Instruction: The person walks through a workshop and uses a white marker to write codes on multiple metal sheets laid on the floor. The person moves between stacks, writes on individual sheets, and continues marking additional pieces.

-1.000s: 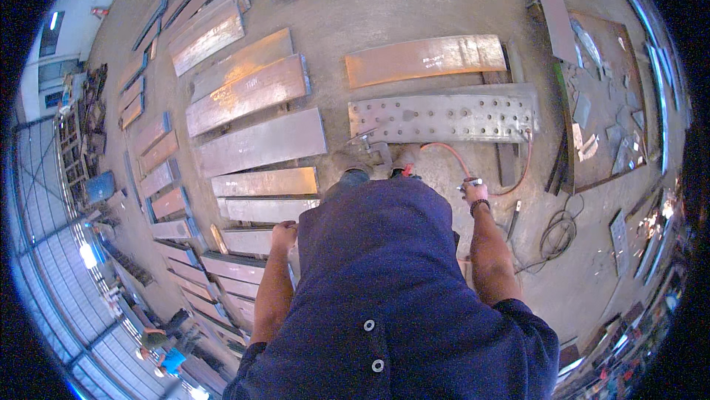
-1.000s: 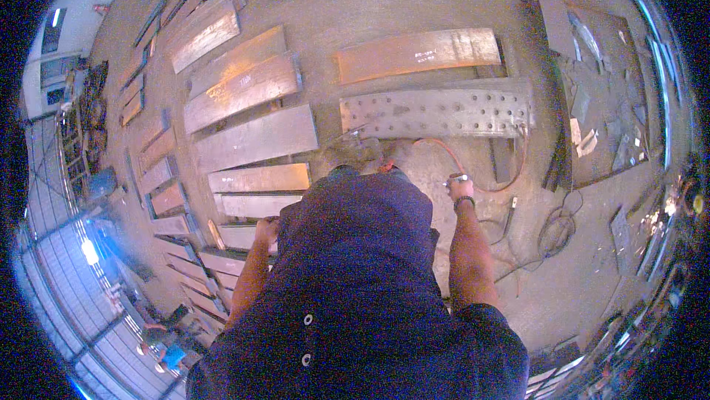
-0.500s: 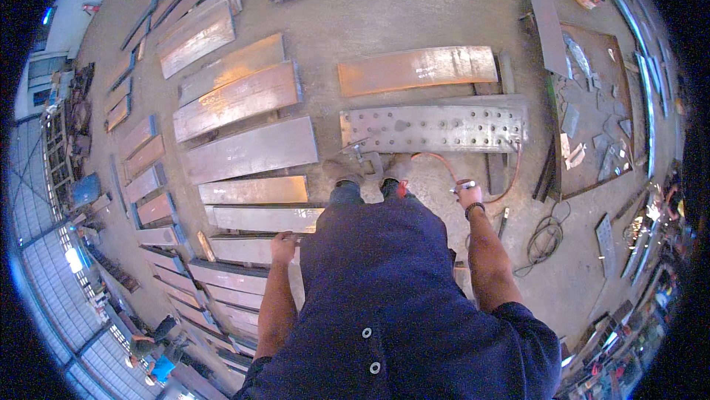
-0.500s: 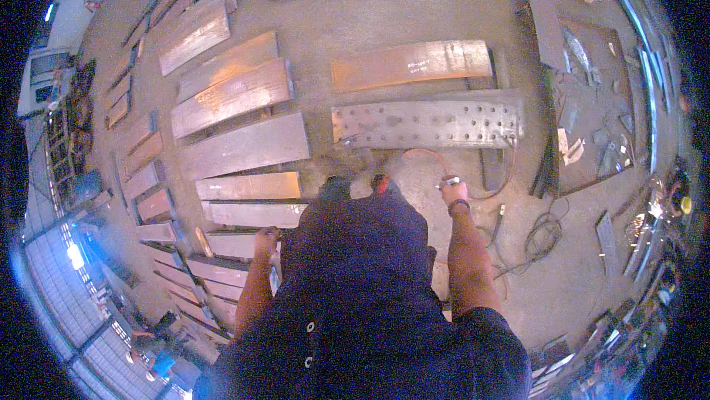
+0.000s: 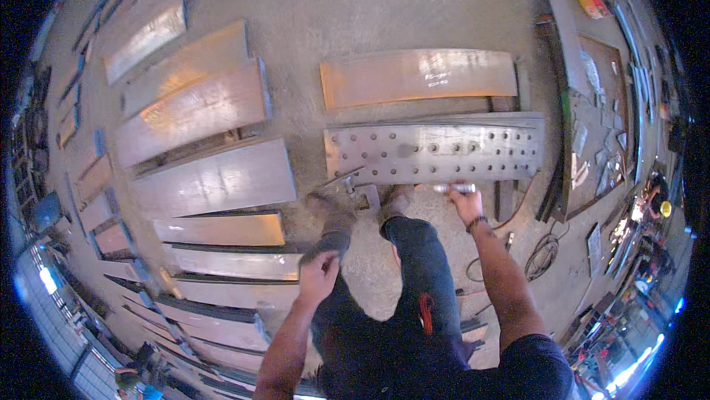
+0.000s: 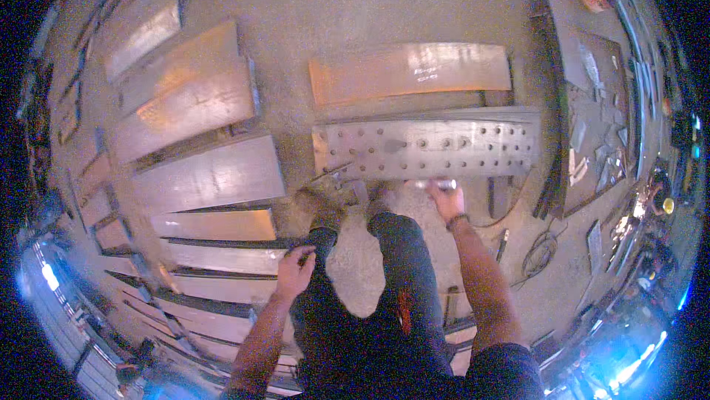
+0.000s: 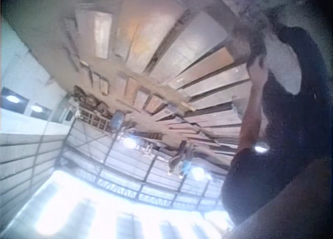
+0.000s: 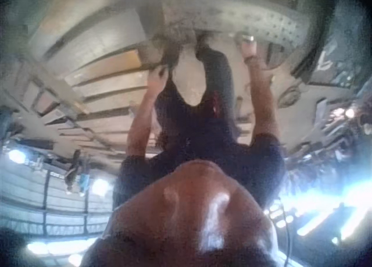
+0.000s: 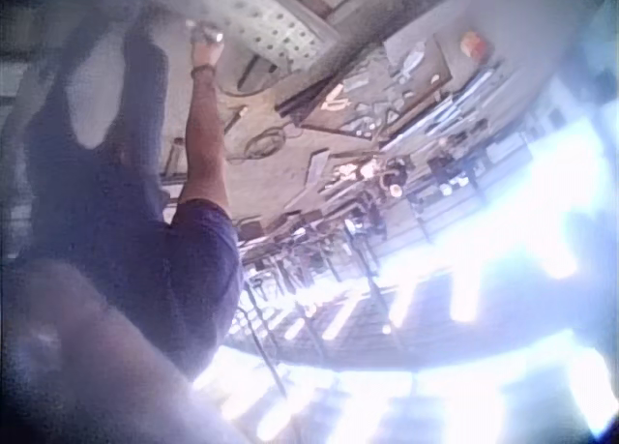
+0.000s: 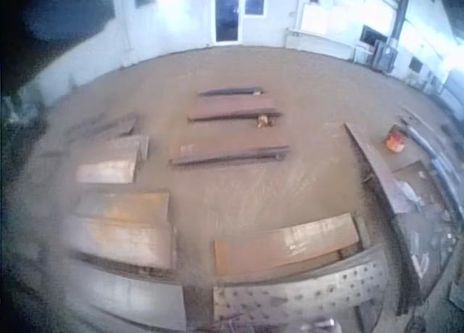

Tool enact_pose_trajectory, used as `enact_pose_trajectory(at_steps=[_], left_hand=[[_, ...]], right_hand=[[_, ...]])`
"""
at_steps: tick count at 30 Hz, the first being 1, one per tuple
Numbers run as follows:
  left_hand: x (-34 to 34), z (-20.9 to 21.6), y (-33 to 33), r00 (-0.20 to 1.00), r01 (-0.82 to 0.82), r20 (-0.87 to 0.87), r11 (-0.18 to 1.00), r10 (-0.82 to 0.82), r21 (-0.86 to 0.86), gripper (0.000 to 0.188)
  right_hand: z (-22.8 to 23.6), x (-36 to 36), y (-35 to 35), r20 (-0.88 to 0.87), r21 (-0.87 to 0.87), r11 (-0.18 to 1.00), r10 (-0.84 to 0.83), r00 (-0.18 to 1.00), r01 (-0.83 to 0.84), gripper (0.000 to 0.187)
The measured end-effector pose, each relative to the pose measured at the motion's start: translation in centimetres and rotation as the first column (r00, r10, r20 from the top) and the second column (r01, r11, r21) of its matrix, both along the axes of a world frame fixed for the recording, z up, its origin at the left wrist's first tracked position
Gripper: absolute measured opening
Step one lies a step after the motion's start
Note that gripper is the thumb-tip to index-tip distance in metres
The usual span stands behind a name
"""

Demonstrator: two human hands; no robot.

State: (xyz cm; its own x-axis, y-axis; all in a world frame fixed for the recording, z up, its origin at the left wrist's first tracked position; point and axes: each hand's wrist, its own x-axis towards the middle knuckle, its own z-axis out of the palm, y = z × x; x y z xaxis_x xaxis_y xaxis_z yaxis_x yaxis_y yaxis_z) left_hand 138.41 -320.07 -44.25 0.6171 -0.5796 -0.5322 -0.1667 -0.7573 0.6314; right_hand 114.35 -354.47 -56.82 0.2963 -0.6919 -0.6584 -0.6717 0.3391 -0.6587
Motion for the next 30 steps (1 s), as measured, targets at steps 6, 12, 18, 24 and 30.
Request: enact_pose_trajectory(at_steps=[6,12,18,24,30], left_hand=[[10.0,-19.5,-6.8,0.929,0.072,0.367,0.949,0.048,-0.307,0.02],[12.7,-20.3,-6.8,0.977,0.152,0.166,0.981,-0.13,-0.123,0.03],[11.0,-18.8,-6.7,0.919,0.33,0.243,0.943,-0.31,-0.048,0.045],[11.0,-20.6,-8.4,0.906,0.339,0.223,0.933,-0.359,0.121,0.045],[10.8,-22.3,-9.5,0.861,0.466,0.098,0.851,-0.499,0.242,0.05]], right_hand=[[-26.0,16.2,-10.5,0.247,-0.212,0.972,0.151,0.957,-0.098,0.028],[-36.2,29.4,-15.7,0.326,-0.407,0.91,0.22,0.92,-0.074,0.025],[-39.7,29.8,-16.1,0.056,-0.589,0.76,0.378,0.924,-0.275,0.027],[-41.9,30.3,-17.2,-0.128,-0.64,0.678,0.37,0.92,-0.361,0.028],[-41.7,29.9,-17.0,-0.219,-0.64,0.631,0.397,0.892,-0.438,0.034]])
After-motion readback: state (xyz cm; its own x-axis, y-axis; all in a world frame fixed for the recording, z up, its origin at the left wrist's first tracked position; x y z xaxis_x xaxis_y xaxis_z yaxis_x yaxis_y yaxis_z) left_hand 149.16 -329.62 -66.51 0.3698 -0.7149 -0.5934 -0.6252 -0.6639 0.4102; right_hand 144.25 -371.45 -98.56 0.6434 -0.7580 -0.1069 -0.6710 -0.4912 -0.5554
